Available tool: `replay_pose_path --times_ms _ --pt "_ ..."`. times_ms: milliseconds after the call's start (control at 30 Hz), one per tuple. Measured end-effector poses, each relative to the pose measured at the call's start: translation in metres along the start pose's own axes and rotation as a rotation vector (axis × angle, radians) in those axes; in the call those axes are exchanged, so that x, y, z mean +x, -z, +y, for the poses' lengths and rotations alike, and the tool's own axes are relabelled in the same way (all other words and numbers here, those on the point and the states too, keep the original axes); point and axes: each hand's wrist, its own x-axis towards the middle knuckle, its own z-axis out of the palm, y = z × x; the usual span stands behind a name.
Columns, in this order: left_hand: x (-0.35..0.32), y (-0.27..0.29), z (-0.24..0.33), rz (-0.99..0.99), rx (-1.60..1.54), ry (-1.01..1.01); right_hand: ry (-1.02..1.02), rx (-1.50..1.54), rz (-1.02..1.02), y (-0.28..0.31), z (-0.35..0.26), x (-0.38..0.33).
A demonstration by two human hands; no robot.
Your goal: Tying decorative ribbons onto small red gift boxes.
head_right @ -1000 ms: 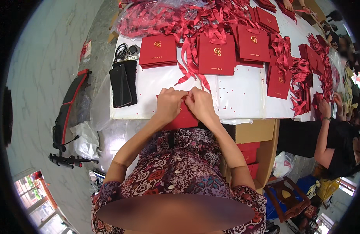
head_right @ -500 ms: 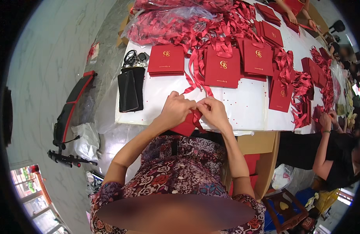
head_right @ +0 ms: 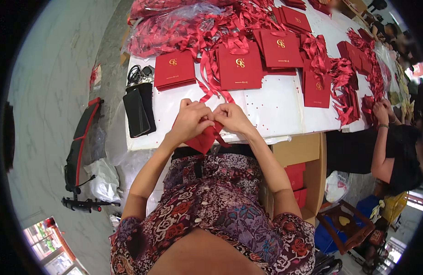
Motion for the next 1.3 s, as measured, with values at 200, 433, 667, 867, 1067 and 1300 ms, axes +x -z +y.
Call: replay_pose_path --times_ms 200,433,667,867,1067,1300 --pt "0.0 -0.005 0.003 -0.02 -0.156 0.113 0.117 -0.045 0.486 0.019 0.012 0.014" --pt "-0.007 -0.013 -0.028 0.134 -0.136 0.417 0.115 -0.312 0.208 0.022 -0.007 -0.037" --pt "0.006 -0.028 -0.029 0.371 0.227 0.248 -0.086 -0.193 0.118 0.004 0.011 -0.037" --pt "-0.019 -0.063 0.017 0.316 -0.265 0.294 -0.071 0.207 0.202 -0.007 -0.012 -0.016" --pt "-0.05 -0.044 0.026 0.058 -0.516 0.484 0.048 0.102 0.377 0.012 0.01 -0.01" --pt "-0.065 -0.033 -0.011 0.048 -0.64 0.645 0.39 -0.583 0.627 -0.008 -0.024 -0.031"
